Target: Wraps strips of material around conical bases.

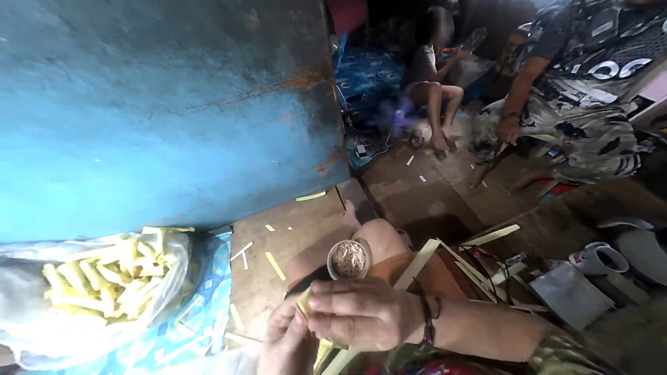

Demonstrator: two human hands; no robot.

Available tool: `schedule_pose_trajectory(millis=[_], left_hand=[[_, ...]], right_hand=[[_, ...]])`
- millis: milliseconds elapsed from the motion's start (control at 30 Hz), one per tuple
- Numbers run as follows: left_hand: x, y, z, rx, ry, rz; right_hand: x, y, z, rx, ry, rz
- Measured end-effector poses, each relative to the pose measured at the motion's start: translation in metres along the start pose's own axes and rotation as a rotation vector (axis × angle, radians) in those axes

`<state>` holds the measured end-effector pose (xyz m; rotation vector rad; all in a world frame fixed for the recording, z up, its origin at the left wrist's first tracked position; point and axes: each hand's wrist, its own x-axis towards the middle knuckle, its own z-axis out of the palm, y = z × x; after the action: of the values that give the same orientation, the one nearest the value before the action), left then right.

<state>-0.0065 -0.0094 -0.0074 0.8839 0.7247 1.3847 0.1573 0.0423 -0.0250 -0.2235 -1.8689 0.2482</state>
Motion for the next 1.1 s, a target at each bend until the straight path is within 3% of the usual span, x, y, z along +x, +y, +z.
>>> schedule_pose_trajectory(millis=[100,267,367,433,533,600,733,867,1000,1100], left_hand=[[0.002,-0.007,-0.003,-0.032,0.027,-0.075],[0.003,0.001,-0.01,0.474,-0.048,0.265],[0.0,0.011,-0.009,0.745,-0.096,0.366],[-0.001,0.009,-0.008,0.841,-0.056,0.376],[-0.003,0.009,-0.01,0.949,-0.067,0.234],[-0.003,0.01,-0.012,0.974,-0.095,0.153],[-0.001,0.004,-0.009,0.868,-0.064,0.21],[-0.002,0.001,-0.011,0.946,-0.048,0.161],[-0.004,-0.003,-0.01,0.92,-0.078,0.146],[-0.003,-0.008,-0.008,0.95,-0.048,0.173]], right_hand=[[0.006,-0.006,-0.002,0.202,0.05,0.246],[0.022,-0.004,-0.016,0.493,0.099,0.751],[0.025,0.007,-0.024,0.798,0.048,1.133],[0.019,0.007,-0.023,0.93,-0.046,1.271],[0.012,0.008,-0.029,0.909,-0.201,1.253],[0.008,0.013,-0.034,0.815,-0.16,1.204],[0.007,0.011,-0.032,0.799,-0.117,1.276],[-0.003,0.007,-0.033,0.716,-0.313,1.178],[-0.004,0.009,-0.031,0.818,-0.14,1.329],[-0.009,0.004,-0.026,0.789,-0.195,1.319]])
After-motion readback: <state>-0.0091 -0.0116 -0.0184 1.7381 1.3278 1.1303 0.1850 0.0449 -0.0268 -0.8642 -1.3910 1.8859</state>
